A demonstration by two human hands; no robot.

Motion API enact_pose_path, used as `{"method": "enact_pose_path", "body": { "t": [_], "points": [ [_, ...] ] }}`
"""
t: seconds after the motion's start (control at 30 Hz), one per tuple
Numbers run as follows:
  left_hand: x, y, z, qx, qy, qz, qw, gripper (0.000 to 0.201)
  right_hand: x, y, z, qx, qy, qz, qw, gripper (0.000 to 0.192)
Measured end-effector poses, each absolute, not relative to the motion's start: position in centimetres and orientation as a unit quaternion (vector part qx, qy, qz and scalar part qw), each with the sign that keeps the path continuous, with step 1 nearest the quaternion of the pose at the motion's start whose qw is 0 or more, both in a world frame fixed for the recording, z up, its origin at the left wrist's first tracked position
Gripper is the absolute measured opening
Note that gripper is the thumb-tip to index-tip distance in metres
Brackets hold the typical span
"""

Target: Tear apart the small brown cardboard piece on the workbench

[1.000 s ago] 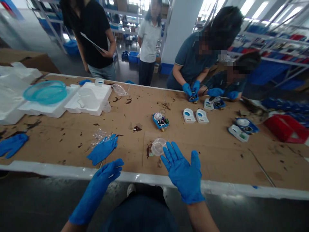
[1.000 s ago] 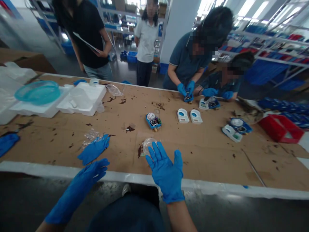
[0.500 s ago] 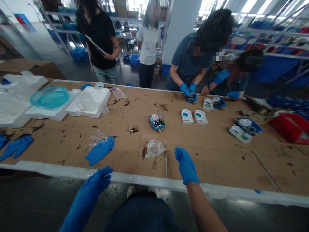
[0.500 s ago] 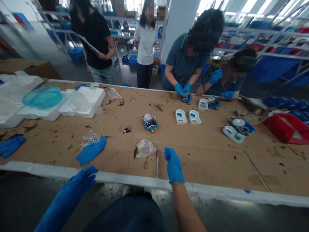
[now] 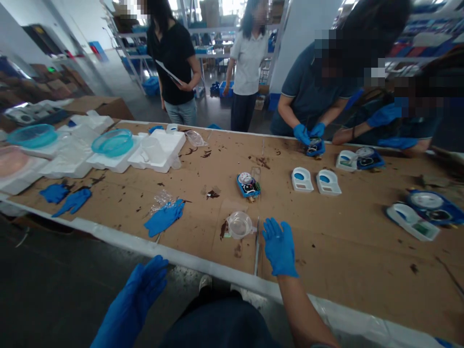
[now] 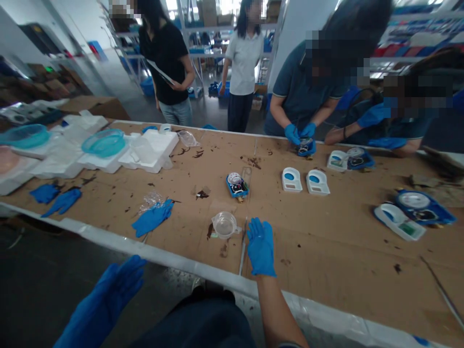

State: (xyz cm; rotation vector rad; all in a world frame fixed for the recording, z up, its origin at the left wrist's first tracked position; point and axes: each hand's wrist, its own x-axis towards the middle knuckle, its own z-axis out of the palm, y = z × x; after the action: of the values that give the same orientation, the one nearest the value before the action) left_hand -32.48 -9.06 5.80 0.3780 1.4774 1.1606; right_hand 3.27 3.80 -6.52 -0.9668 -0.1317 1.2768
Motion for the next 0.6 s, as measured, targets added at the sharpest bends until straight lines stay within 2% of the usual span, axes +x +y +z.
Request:
{"method": "enact_pose_path", "body": {
  "t": [0.1,0.2,0.3,0.4,0.5,0.6],
  "points": [
    [-32.2,-9.6,5.3,0.125,0.637,0.491,0.581,0.064,3.4,3.2,-1.3,-0.325,-0.040,0.680,0.655,0.061],
    [-31.8,-9.1,4.0,0.123,0.646,0.491,0.572,0.067,2.3,2.7,3.8,-0.242,-0.067,0.726,0.640,0.071],
    [-30.4,-8.0,4.0,0.233,0.693,0.462,0.502,0.066,0.5,2.9,7.2,-0.199,-0.087,0.755,0.619,0.073],
    [-27.4,-6.4,5.8,0.419,0.695,0.417,0.409,0.053,-1.5,3.9,8.6,-0.182,-0.087,0.751,0.629,0.068],
    [-23.3,-4.9,7.7,0.531,0.626,0.398,0.410,0.034,-3.3,5.2,8.9,-0.199,-0.071,0.711,0.671,0.057],
    [-19.4,-3.5,8.2,0.602,0.542,0.386,0.441,0.041,-4.7,6.0,9.0,-0.223,-0.064,0.686,0.690,0.054]
  ]
}}
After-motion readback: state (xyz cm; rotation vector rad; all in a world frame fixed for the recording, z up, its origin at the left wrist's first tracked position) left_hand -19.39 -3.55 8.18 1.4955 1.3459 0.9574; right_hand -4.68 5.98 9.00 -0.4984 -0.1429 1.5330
